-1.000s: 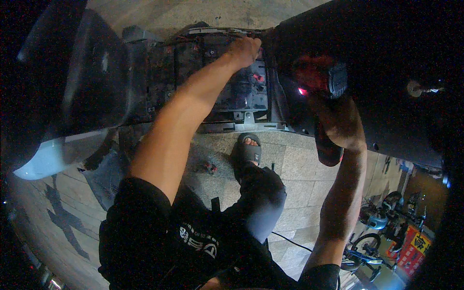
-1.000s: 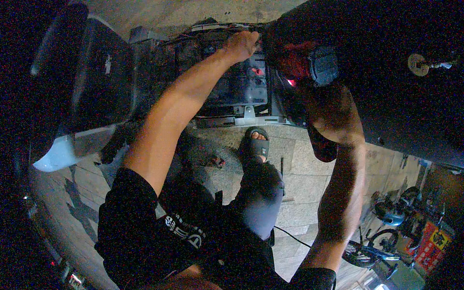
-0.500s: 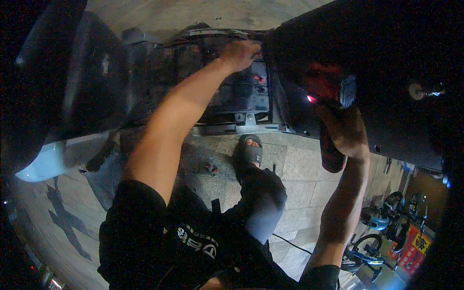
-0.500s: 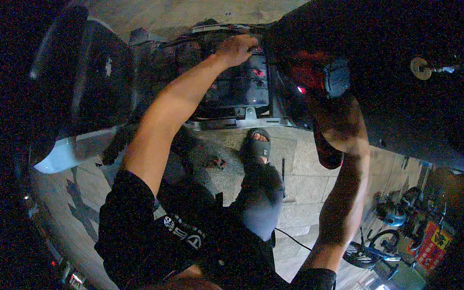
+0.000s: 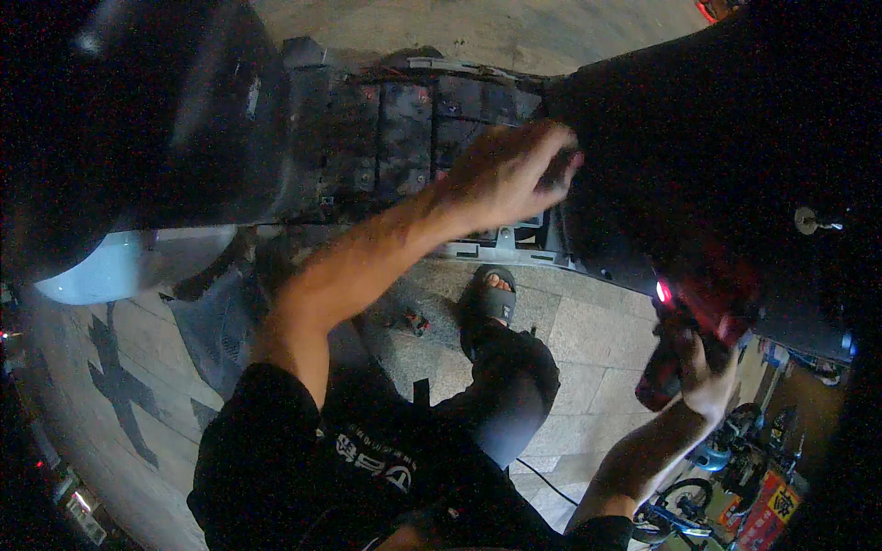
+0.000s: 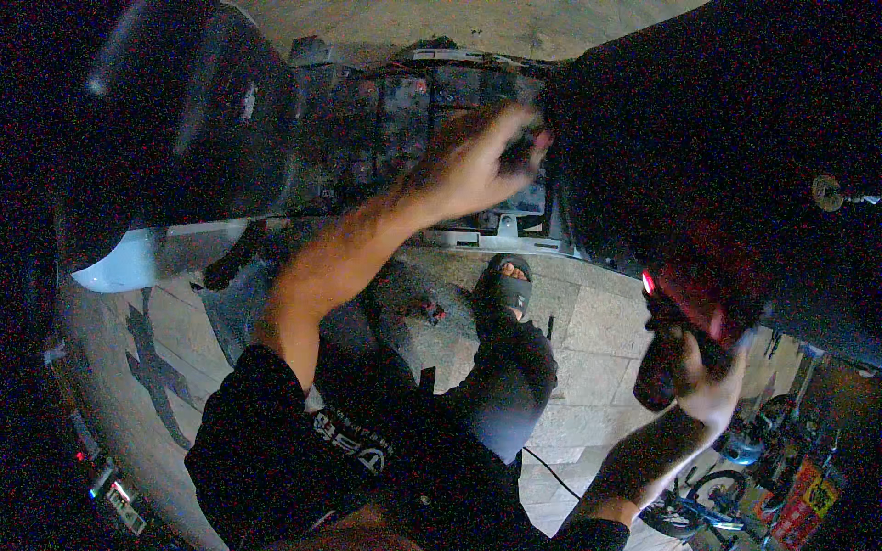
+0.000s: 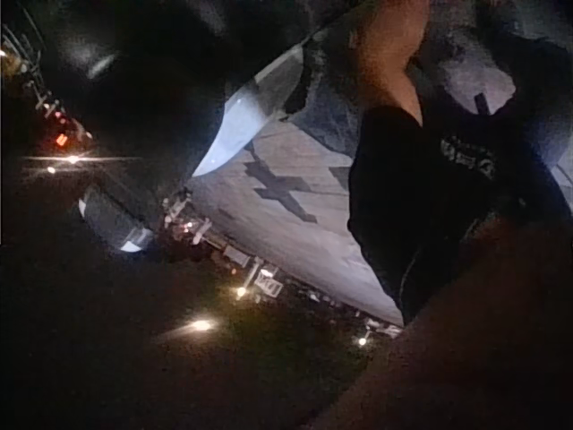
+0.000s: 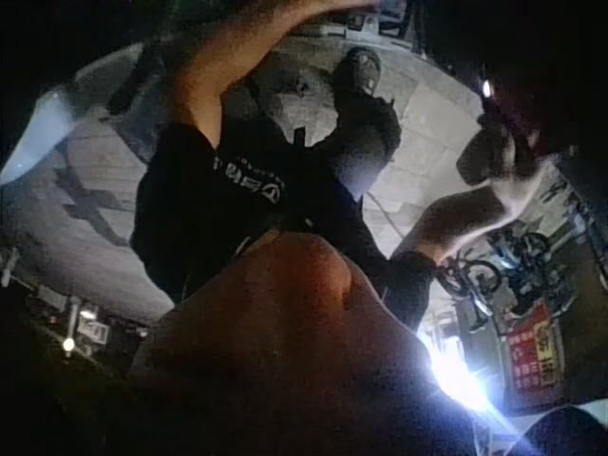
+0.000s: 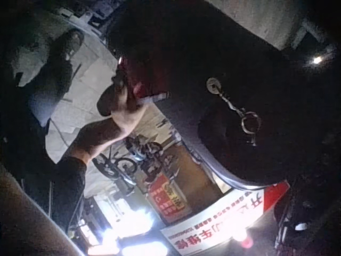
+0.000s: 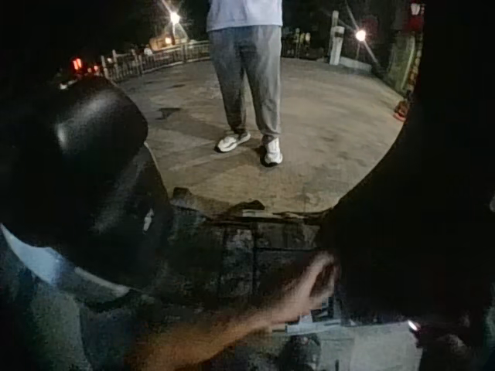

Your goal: The person retrieves a screwdriver and a cordless drill, then uses them to loosen and remove screws from a battery pack under a scooter seat. After disconnecting the battery, the person lifts the battery pack out of the compartment and sets it aside.

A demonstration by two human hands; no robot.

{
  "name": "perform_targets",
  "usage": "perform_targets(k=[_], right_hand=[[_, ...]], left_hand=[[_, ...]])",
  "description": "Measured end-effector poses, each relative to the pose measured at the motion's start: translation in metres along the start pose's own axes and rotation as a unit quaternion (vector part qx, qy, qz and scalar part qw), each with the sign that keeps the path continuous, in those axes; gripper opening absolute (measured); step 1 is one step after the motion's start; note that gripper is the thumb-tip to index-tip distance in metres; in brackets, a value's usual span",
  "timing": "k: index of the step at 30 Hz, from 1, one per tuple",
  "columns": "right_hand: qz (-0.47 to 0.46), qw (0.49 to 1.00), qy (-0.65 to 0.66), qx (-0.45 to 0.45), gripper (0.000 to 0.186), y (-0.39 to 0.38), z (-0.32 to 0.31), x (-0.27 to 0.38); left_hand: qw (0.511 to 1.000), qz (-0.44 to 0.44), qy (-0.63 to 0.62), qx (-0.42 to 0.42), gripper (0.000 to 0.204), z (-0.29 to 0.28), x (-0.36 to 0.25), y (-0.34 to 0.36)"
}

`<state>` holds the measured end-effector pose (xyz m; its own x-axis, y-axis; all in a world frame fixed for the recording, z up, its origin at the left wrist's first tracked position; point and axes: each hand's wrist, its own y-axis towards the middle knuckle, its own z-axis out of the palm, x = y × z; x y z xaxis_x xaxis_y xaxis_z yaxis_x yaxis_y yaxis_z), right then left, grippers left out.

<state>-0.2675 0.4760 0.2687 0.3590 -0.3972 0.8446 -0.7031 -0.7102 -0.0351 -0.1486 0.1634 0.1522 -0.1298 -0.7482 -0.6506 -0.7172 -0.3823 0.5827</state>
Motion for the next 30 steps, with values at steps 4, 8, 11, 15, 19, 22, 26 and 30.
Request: perform_targets(k=[4,8,11,15,19,22,26,30], right_hand=[[-0.074,0.996,0.041,-0.022,0.042,-0.026,-0.013,0.01],[-0.099,0.993,0.063,0.007,0.039,-0.031,-0.005,0.022],[-0.045,0.995,0.063,0.068,0.037,-0.026,0.022,0.027],[0.024,0.995,0.03,0.097,0.04,0.013,0.074,-0.015],[-0.016,0.984,0.099,0.145,0.034,0.06,0.111,-0.041],[-0.126,0.973,-0.041,0.187,0.033,0.084,0.123,-0.04],[-0.207,0.928,-0.236,0.2,0.029,0.086,0.116,-0.058],[-0.127,0.963,-0.148,0.187,0.026,0.084,0.119,-0.041]], left_hand=[[0.991,-0.024,-0.11,-0.068,0.028,-0.039,-0.028,-0.057],[0.958,-0.193,-0.211,-0.011,0.023,-0.061,-0.033,-0.116],[0.97,-0.165,-0.175,-0.033,0.024,-0.055,-0.015,-0.131],[0.898,-0.262,-0.346,-0.072,0.022,-0.047,0.0,-0.146],[0.631,-0.297,-0.715,-0.053,0.018,-0.045,0.027,-0.145],[0.45,-0.262,-0.847,-0.11,0.012,-0.043,0.044,-0.143],[0.364,-0.239,-0.885,-0.168,0.015,-0.042,0.054,-0.145],[0.345,-0.283,-0.876,-0.182,0.015,-0.041,0.076,-0.148]])
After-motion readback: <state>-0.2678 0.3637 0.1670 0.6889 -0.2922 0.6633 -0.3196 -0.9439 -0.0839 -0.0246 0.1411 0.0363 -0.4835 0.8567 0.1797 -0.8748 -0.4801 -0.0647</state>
